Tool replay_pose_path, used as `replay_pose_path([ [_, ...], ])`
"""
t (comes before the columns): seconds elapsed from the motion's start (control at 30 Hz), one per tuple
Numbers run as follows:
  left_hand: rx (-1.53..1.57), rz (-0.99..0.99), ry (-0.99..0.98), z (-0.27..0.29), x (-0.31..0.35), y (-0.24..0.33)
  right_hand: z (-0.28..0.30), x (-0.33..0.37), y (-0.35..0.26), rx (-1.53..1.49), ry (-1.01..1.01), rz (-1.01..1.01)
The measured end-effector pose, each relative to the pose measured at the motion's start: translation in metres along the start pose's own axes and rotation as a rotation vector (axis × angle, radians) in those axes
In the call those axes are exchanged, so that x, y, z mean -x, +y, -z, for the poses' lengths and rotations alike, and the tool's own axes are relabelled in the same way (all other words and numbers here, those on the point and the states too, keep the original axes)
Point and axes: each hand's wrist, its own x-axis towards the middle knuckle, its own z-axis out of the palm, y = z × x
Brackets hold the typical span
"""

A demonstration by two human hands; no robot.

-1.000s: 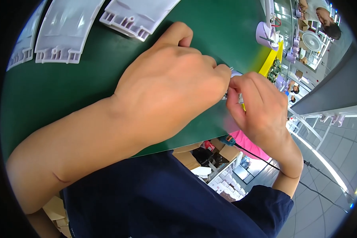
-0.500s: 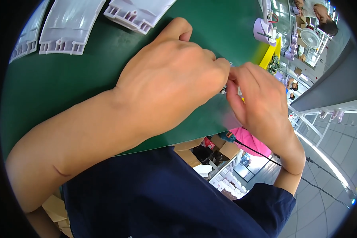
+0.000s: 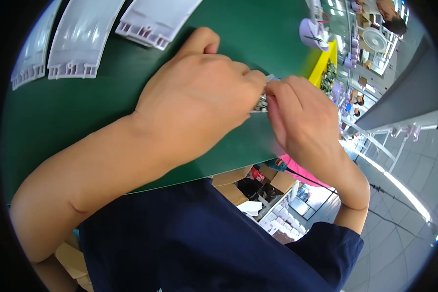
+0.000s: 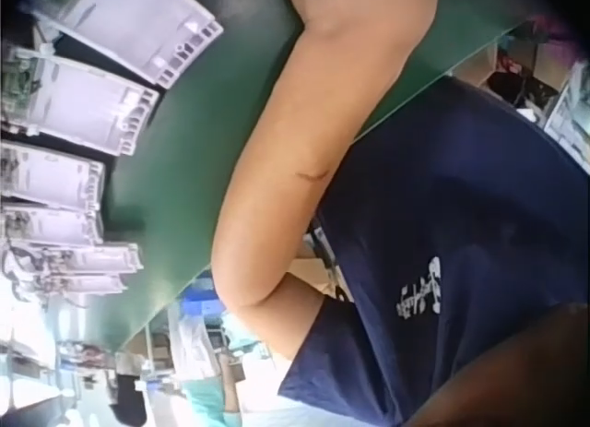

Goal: The person arranges handheld fan housings on the assembly table and assembles them by connecting wire plugs to the circuit boards and fitting the components into the fan casings by hand.

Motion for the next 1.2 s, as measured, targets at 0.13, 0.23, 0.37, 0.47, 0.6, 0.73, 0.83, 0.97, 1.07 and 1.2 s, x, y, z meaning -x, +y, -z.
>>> replay_pose_path([
  [0.13,0.033,0.014,-0.022,-0.002,0.003,-0.001,-0.001,0.01,0.013,-0.219,0.067,-0.034],
  [0.23,0.028,0.005,-0.02,-0.001,0.001,0.004,0.0,0.033,0.033,-0.473,0.265,-0.339],
  [0.37,0.009,0.003,-0.026,0.003,0.003,0.009,-0.024,0.075,0.032,-0.717,0.317,-0.805],
  [0.47,-0.028,-0.06,0.01,-0.006,0.005,0.009,-0.057,0.089,0.003,-1.069,0.25,-0.829],
  [0.6,-0.076,-0.165,-0.008,-0.005,0.003,0.013,-0.079,0.075,0.002,-0.984,0.336,-0.667],
  [0.73,-0.098,-0.142,-0.02,-0.001,-0.001,0.008,-0.07,0.047,0.027,-0.847,0.432,-0.486],
  [0.83,-0.255,-0.087,-0.014,0.008,-0.001,0.022,-0.041,0.022,0.053,-0.722,0.424,-0.316],
  [0.97,-0.34,-0.033,-0.053,0.014,-0.003,0.024,-0.006,0.007,0.083,-0.59,0.466,-0.323],
  [1.07,-0.354,-0.032,-0.075,0.01,-0.004,0.029,-0.009,-0.018,0.105,-0.44,0.593,-0.554],
  [1.2,-0.498,-0.084,-0.077,0.008,-0.003,0.032,-0.023,-0.056,0.119,-0.122,0.297,-0.649],
])
